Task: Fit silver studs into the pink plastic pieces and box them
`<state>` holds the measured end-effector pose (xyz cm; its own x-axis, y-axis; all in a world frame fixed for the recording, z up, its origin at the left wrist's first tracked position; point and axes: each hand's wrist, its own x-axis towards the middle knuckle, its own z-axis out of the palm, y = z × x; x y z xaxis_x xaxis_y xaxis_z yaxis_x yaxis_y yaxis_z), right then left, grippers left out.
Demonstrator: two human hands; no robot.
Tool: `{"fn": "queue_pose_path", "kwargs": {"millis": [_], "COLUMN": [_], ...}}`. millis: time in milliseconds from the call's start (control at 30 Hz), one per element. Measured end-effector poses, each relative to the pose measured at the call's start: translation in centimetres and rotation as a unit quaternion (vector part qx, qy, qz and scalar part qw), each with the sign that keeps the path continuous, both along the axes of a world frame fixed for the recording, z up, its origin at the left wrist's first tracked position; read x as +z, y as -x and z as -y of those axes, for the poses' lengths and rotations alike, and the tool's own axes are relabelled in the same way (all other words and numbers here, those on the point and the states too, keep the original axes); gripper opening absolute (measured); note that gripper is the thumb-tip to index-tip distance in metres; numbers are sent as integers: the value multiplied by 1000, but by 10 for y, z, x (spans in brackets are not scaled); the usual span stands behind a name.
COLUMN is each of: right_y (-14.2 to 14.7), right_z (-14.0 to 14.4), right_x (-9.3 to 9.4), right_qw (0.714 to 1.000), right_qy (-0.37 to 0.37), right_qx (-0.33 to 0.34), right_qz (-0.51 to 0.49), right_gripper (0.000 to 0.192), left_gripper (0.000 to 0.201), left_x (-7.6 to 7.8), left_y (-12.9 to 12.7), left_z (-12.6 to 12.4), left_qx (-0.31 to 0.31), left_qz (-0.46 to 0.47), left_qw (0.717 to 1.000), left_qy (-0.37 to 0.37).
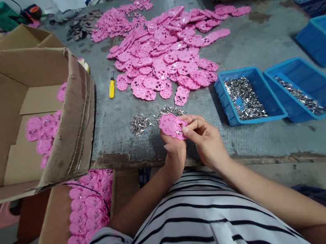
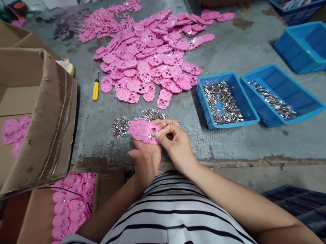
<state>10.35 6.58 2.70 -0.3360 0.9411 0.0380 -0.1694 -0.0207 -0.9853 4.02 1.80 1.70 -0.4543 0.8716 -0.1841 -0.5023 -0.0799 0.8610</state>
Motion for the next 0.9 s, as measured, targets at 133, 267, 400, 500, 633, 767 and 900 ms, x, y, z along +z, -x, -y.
{"fn": "queue_pose_path", "kwargs": {"millis": [133,267,400,500,633,767,900], "right_y": [1,-23,-67,-91,-113,-148,-184], "right_z": [-2,-42,-113,-146,-153,-159,-168], "right_x": [-3,11,26,22,22,44,59], "right_qw": [999,983,903,806,780,724,641], "right_qy": [-24,-129,-199,-146,-120,-112,17], "right_qx": [-7,-115,-225,-126,-89,-264,-191], "right_qz": [28,63,306,559,608,627,743], "right_gripper": [24,14,13,14,8,29,35], "left_gripper": [82,74,78,76,67,68,69], "left_x": [1,10,13,12,10,3,-3], "left_y": [1,7,13,14,15,18,18], "left_z": [-2,-2,-1,-1,3,8,9], "left_qx": [9,-16,-28,-34,-57,-94,-113], "left_qz": [-2,29,45,52,61,58,68], "left_qw": [996,995,996,996,995,994,991], "left_qy": [-89,-92,-67,-64,-48,-10,18]}}
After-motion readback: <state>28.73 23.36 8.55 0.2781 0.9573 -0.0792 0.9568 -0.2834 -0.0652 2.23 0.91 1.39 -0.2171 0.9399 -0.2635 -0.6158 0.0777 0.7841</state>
